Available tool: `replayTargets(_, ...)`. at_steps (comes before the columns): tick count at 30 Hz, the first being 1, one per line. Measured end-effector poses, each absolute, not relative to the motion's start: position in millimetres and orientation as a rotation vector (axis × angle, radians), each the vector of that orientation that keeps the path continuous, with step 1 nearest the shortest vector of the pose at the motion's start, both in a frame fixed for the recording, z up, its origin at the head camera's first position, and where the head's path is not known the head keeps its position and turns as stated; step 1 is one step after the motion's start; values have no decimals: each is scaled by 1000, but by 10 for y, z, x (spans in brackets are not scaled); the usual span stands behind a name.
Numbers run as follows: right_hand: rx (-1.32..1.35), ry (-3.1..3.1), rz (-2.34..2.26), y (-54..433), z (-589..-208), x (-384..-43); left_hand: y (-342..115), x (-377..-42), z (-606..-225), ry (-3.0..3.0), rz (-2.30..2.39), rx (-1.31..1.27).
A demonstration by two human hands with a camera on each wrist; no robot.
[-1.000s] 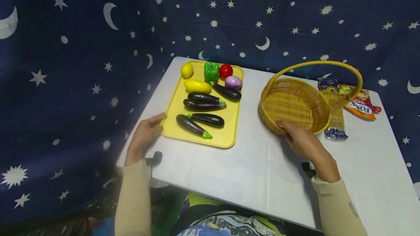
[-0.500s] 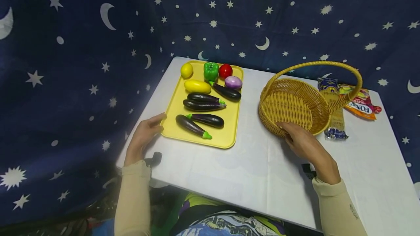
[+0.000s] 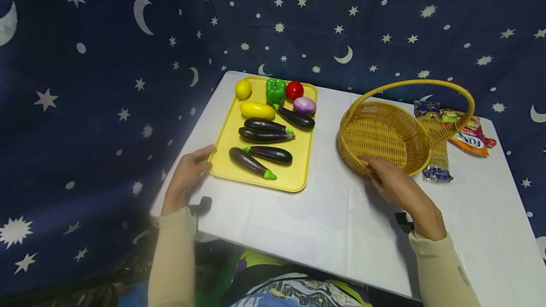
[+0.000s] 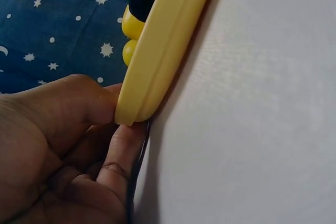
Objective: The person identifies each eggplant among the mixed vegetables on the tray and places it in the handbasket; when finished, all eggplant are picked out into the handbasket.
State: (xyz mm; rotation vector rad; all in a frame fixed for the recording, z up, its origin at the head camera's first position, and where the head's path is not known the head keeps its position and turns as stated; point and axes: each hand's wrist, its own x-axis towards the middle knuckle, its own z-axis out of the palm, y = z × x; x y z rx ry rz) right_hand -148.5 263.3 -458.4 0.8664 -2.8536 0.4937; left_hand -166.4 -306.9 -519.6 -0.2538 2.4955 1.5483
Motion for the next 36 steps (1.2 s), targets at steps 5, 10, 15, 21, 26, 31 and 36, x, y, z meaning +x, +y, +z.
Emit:
replayTargets(5, 864, -2606, 469, 2355, -4383, -1445, -3060, -1660, -5170, 2487, 1574, -278)
replayTargets(10, 957, -2478, 558, 1801, -4257, -1428, -3024, -1700, -5117, 2471, 1601, -284)
replayTargets(15, 1062, -2578, 630, 1161, -4425, -1448, -3008, -1718, -5094, 2463, 1591, -311)
replayTargets(21, 1081, -2819, 878, 563, -4638, -1545, -3017, -1674, -5117, 2478, 1564, -324)
replayTargets(26, 1083, -2929, 939, 259, -4743, -1638, -3040, -1634, -5118, 2461, 1569, -343)
replayTargets(31, 1075, -2930, 851, 138, -4819, -1666, -3029, -1634, -5098, 2448, 1607, -327)
replayTargets(36, 1073, -2893, 801, 108, -4895, -1657, -3018, -1661, -5111, 2399, 1660, -316)
